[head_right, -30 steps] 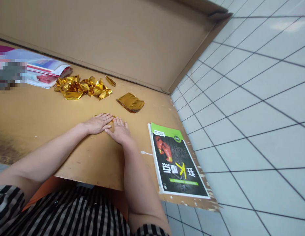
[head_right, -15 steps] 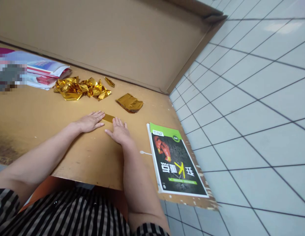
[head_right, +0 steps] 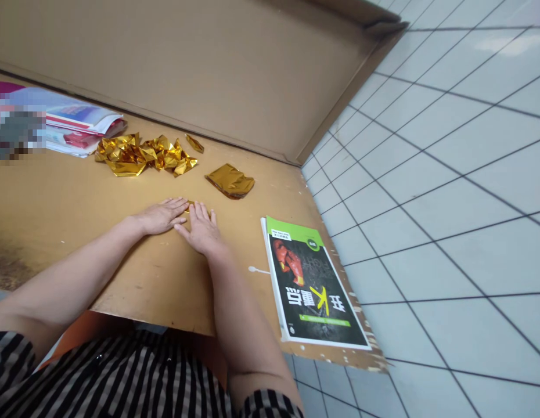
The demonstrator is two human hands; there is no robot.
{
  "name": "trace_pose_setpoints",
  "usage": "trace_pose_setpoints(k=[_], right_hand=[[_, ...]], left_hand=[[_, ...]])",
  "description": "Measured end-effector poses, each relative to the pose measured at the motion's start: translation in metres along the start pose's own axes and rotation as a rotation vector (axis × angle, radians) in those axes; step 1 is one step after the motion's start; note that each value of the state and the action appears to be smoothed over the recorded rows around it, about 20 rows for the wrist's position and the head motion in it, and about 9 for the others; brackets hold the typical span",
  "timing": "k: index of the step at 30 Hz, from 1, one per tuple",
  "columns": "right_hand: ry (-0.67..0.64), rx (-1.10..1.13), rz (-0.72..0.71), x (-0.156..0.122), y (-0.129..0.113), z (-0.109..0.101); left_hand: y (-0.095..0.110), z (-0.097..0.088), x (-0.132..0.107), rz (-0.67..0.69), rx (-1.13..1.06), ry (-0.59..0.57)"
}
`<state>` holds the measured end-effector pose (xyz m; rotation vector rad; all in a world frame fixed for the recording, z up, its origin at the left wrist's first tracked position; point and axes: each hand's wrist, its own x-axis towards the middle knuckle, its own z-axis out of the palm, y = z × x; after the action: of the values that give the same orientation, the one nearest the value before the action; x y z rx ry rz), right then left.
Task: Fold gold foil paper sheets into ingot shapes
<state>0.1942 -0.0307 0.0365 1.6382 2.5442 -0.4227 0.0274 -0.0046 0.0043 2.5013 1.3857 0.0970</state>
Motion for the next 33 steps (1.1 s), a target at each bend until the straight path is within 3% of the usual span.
trace_pose_setpoints(k=[4, 13, 20, 29, 33], right_hand=[[-0.032, 0.02, -0.043, 0.002, -0.001, 0.002], [-0.095, -0.004, 0.043, -0.013, 0.018, -0.016], [-0.086, -0.017, 0.043, -0.012, 0.016, -0.014], [-0.039, -0.055, 0.02, -0.011, 0.021, -0.015], [0.023, -0.082, 0.05, -0.009, 0.019, -0.016]], left_hand=[[0.003, -0.004, -0.002, -0.012, 0.002, -0.008], [0.011, -0.004, 0.001, -0.037, 0.021, 0.041], [0.026, 0.0, 0.011, 0.067, 0.005, -0.013], [-0.005, -0.007, -0.009, -0.054, 0.0, 0.02], [-0.008, -0.007, -0.007, -0.077, 0.006, 0.074]])
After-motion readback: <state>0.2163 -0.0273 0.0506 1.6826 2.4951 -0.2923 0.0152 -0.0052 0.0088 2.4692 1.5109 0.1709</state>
